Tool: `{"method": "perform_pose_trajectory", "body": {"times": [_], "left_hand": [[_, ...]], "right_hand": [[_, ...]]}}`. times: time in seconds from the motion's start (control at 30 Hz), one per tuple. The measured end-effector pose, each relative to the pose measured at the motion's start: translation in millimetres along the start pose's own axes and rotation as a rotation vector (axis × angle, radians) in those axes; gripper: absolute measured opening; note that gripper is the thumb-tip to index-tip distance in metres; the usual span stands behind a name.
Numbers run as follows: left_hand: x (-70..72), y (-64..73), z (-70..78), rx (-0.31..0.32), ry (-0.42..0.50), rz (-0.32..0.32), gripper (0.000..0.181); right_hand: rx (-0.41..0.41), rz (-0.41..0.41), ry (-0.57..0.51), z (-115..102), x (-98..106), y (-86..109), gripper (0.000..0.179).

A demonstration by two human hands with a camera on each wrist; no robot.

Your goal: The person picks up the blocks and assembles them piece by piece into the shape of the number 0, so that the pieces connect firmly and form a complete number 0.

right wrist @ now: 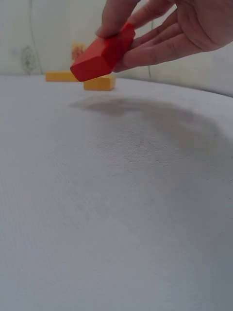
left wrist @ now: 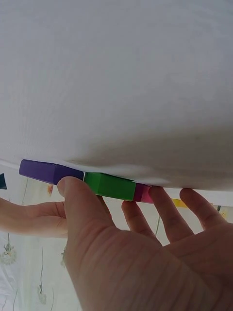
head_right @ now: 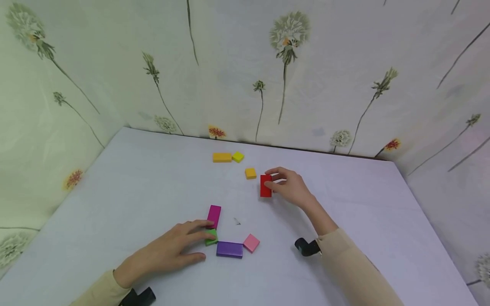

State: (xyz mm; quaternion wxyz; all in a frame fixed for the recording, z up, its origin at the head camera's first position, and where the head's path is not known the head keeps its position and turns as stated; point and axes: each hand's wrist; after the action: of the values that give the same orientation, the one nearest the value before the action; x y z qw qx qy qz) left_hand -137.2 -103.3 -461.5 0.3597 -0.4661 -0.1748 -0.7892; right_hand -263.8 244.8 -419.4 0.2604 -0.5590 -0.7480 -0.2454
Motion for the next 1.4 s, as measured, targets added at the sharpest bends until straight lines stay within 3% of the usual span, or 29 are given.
{"method": "perform_pose_trajectory", "body": {"times": [0.53, 1.4], "left_hand": [[0.8, 0.5, -0.7, -0.033, 0.002, 0.029, 0.04], [0.1, 0.7, 0.2, 0.004, 0.005, -0.003, 0.041]], "right_hand": [[0.036, -0.075, -0.097, -13.7, -8.0, 21.7, 0.039], [0.076, -0.146, -0.121, -9.1, -30.4, 48.6, 0.034]]}}
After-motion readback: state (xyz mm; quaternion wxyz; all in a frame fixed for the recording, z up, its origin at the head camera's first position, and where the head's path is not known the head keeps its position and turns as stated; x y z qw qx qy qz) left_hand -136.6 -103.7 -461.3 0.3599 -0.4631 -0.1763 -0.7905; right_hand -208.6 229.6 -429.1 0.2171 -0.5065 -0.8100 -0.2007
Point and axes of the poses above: each hand's wrist, its own y-axis away from the middle knuckle, its own x-axis out of the back of the hand, z = x × y, and after that the axes turned 3 degrees about x, right-handed
